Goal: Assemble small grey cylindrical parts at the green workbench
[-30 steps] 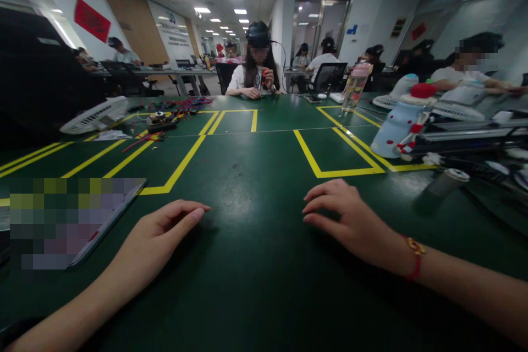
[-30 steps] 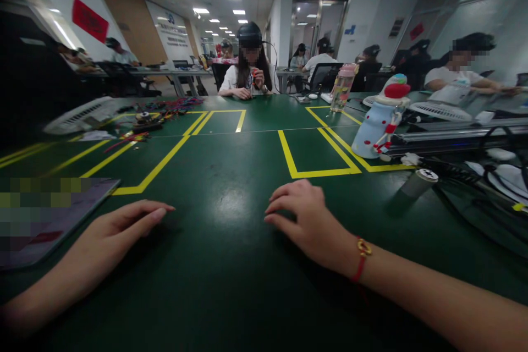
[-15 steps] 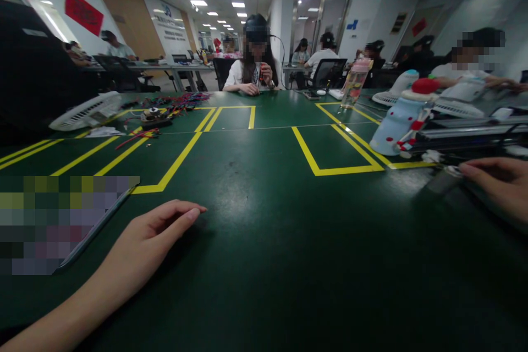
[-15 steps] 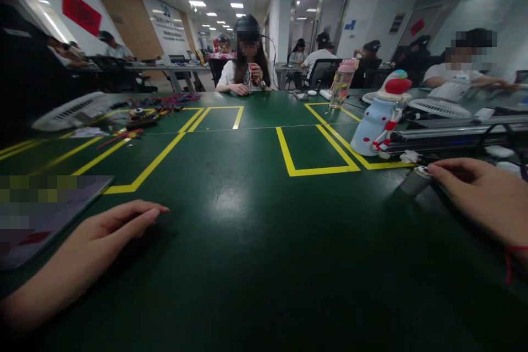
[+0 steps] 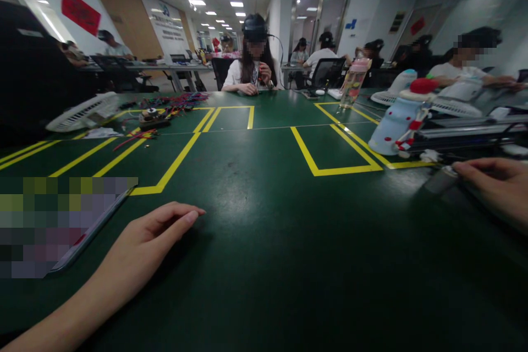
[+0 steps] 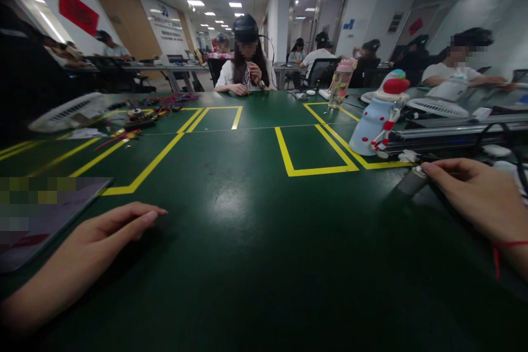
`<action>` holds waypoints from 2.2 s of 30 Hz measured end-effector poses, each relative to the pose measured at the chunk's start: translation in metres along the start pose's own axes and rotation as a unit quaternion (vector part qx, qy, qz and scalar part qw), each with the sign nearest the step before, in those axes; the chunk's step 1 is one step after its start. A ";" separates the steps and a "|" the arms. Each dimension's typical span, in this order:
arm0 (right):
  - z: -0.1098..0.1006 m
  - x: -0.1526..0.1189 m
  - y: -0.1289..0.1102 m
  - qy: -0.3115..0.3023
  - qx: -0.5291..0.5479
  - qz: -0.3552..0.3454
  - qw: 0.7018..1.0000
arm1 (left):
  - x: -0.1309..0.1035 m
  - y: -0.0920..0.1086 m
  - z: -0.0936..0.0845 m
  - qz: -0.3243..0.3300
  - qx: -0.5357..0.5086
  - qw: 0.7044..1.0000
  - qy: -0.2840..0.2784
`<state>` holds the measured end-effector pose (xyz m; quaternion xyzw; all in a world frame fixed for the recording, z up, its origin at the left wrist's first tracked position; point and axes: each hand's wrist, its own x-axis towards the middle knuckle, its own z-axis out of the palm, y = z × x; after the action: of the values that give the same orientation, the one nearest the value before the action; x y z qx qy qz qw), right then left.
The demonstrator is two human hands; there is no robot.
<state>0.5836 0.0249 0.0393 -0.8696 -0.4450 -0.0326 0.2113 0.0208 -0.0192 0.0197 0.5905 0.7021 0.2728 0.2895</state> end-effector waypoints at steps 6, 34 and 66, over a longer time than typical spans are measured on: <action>0.013 0.005 0.010 -0.019 0.149 0.003 0.989 | -0.002 0.000 0.003 -0.001 -0.022 1.000 0.017; 0.054 -0.177 -0.164 -0.247 0.422 -0.500 0.715 | 0.006 -0.017 -0.001 0.047 0.030 0.998 -0.017; 0.063 -0.182 -0.169 -0.326 0.375 -0.440 0.749 | -0.002 0.077 0.065 0.210 -0.147 0.962 -0.097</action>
<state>0.3326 -0.0018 -0.0057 -0.3869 -0.7964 0.3326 0.3246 0.1201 -0.0069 0.0313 0.6990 0.4830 0.3694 0.3762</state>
